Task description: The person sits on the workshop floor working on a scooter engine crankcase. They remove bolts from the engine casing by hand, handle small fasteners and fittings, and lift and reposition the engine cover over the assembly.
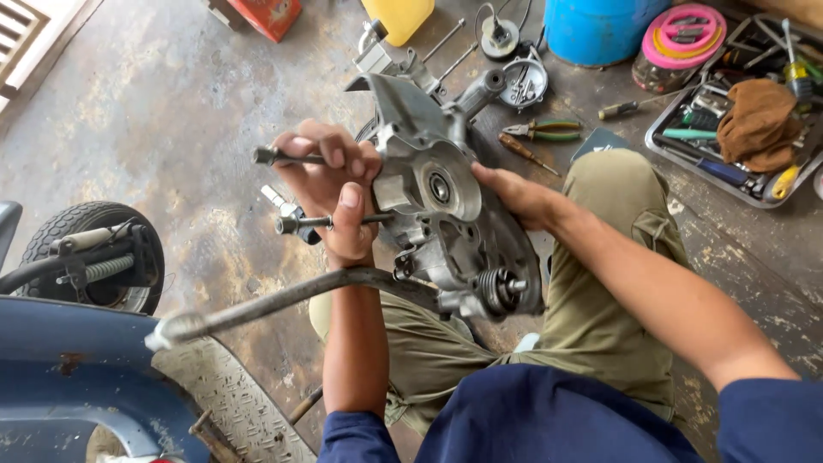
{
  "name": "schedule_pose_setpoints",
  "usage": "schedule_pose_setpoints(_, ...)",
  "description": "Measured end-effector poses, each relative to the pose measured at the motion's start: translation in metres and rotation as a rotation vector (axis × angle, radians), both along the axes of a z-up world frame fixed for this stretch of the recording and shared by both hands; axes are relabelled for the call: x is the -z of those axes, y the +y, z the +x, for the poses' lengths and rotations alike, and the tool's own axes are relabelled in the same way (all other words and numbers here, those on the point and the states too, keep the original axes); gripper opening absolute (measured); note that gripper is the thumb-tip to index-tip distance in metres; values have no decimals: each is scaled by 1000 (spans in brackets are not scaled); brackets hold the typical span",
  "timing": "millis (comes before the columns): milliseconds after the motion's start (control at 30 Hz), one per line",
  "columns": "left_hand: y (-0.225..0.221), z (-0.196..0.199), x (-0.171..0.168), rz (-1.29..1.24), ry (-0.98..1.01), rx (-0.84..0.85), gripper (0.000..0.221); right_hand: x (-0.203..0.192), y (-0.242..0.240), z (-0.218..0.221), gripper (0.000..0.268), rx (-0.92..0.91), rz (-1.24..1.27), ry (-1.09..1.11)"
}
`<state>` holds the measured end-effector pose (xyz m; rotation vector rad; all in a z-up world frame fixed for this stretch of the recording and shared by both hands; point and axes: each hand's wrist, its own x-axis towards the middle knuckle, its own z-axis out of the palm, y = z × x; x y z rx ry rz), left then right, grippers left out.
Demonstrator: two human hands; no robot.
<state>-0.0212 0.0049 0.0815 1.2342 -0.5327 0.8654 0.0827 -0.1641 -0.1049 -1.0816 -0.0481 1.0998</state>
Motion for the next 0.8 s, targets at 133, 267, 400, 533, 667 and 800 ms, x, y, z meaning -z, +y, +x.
schedule_pose_setpoints(133,18,13,15,32,42,115,59,58,-18,1,70,51,91,-31)
schedule_pose_setpoints(267,31,36,37,15,18,274,74,31,-21,0,69,61,38,-16)
schedule_pose_setpoints(400,20,56,57,-41,14,424,95,62,-31,6,61,116,-77,-70)
schedule_pose_setpoints(533,18,73,73,-32,14,472,103,32,-36,8,49,256,-61,-76)
schedule_pose_setpoints(667,30,67,90,21,105,453,113,1,-47,14,42,293,-225,-321)
schedule_pose_setpoints(800,18,38,70,-78,492,379,96,-33,-45,31,51,284,-329,-649)
